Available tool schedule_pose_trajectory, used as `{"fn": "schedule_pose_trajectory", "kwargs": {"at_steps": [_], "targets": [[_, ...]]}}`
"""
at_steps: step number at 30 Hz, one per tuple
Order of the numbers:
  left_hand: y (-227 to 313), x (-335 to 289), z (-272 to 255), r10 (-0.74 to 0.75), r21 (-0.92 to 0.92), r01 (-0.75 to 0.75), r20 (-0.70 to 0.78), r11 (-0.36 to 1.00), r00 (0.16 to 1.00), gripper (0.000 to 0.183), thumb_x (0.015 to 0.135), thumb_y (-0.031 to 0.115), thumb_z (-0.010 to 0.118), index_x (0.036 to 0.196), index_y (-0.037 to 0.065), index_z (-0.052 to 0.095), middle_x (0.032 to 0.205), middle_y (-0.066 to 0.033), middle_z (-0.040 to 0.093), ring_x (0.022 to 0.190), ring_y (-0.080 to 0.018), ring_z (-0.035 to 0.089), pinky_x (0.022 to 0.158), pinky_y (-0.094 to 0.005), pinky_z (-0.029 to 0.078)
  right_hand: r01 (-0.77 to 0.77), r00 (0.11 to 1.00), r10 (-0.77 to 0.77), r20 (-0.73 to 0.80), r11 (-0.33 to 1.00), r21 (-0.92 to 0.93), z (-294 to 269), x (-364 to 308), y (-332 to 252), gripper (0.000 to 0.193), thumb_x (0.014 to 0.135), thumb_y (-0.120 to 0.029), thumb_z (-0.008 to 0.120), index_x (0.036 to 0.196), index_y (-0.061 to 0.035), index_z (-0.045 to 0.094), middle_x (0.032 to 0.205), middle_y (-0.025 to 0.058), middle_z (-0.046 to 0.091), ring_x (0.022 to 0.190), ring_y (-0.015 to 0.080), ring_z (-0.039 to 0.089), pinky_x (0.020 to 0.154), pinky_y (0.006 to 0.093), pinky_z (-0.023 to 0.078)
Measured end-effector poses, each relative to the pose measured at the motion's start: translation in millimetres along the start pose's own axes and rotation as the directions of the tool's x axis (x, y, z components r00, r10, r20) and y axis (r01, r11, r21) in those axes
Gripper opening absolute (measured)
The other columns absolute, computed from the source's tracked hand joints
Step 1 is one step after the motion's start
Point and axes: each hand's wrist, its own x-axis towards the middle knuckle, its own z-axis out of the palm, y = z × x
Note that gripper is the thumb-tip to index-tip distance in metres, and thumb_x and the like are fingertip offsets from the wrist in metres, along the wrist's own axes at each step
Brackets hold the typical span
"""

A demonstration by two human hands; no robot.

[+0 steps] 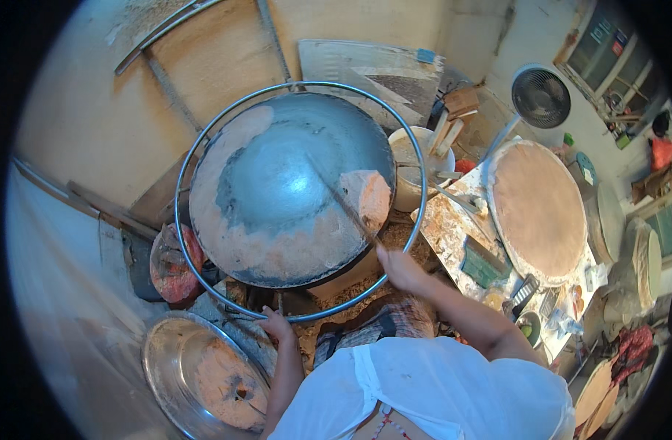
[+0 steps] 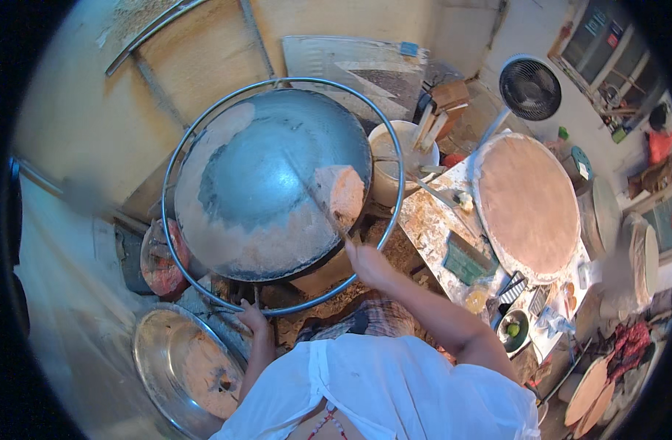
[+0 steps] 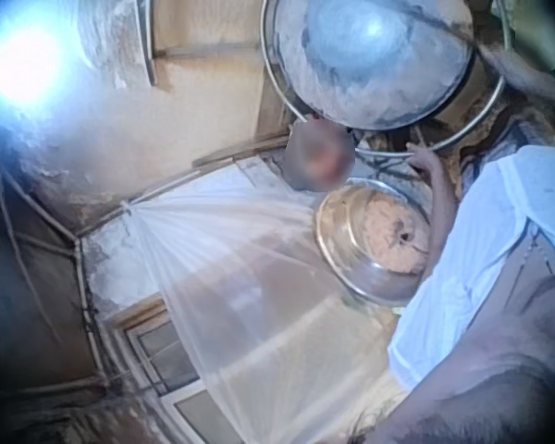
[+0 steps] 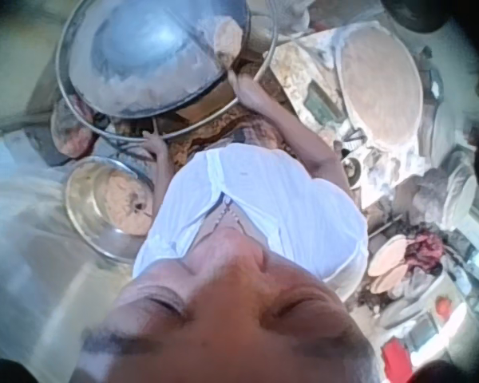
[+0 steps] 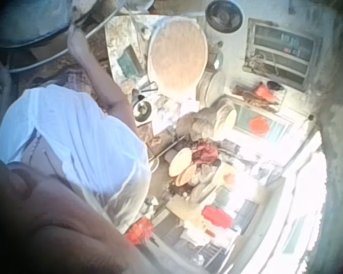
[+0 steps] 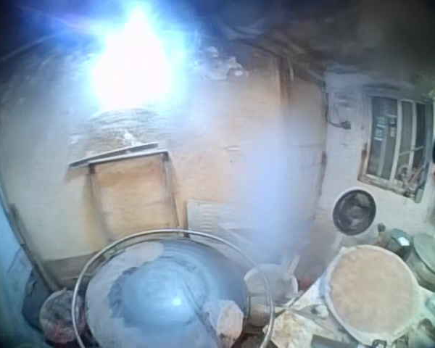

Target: The person scoops batter from a metal bowl and spreads it in a circular motion on a large inverted wok-like pan. They use a wooden stick to smooth the batter, then lift the cooked crepe and place it on a nearby surface. The process is repeated with additional batter.

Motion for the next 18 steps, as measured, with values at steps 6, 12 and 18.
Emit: {"fn": "schedule_pose_trajectory", "kwargs": {"at_steps": [6,12,18], "targets": [[-2.4,62.3,-13.8,0.289,0.233,-0.271,-0.046,0.934,0.956,0.059,0.099,0.04,0.043,0.113,-0.018,0.049,0.106,-0.0364,0.058,0.099,-0.051,0.053,0.088,-0.0481,0.041,0.083,0.996,-0.089,-0.003,0.941,-0.329,-32.0,8.6,46.6,0.053,0.102,-0.039,0.028,0.098,0.0034,0.06,0.076,0.0261,0.062,0.077,0.0441,0.063,0.068,0.0499,0.051],[-41.3,122.4,-48.1,0.144,-0.122,-0.139,0.033,0.983,0.989,0.057,0.102,0.043,0.033,0.093,-0.008,0.057,0.078,-0.0202,0.061,0.062,-0.0338,0.057,0.056,-0.0411,0.047,0.273,0.962,-0.265,0.064,0.928,-0.255,26.2,-22.3,30.9,0.054,0.102,-0.038,0.025,0.093,0.0026,0.06,0.084,0.0281,0.064,0.082,0.0446,0.063,0.075,0.0523,0.05],[-1.6,27.7,-25.5,-0.019,-0.214,0.04,0.1,0.976,0.995,0.05,0.101,0.041,0.041,0.102,-0.007,0.054,0.073,-0.013,0.055,0.053,-0.0192,0.055,0.042,-0.0327,0.049,-0.041,0.995,0.027,-0.092,0.987,-0.158,-13.3,24.4,31.3,0.061,0.102,-0.043,0.027,0.082,0.0031,0.061,0.074,0.0288,0.061,0.079,0.0471,0.061,0.072,0.0525,0.05]]}}
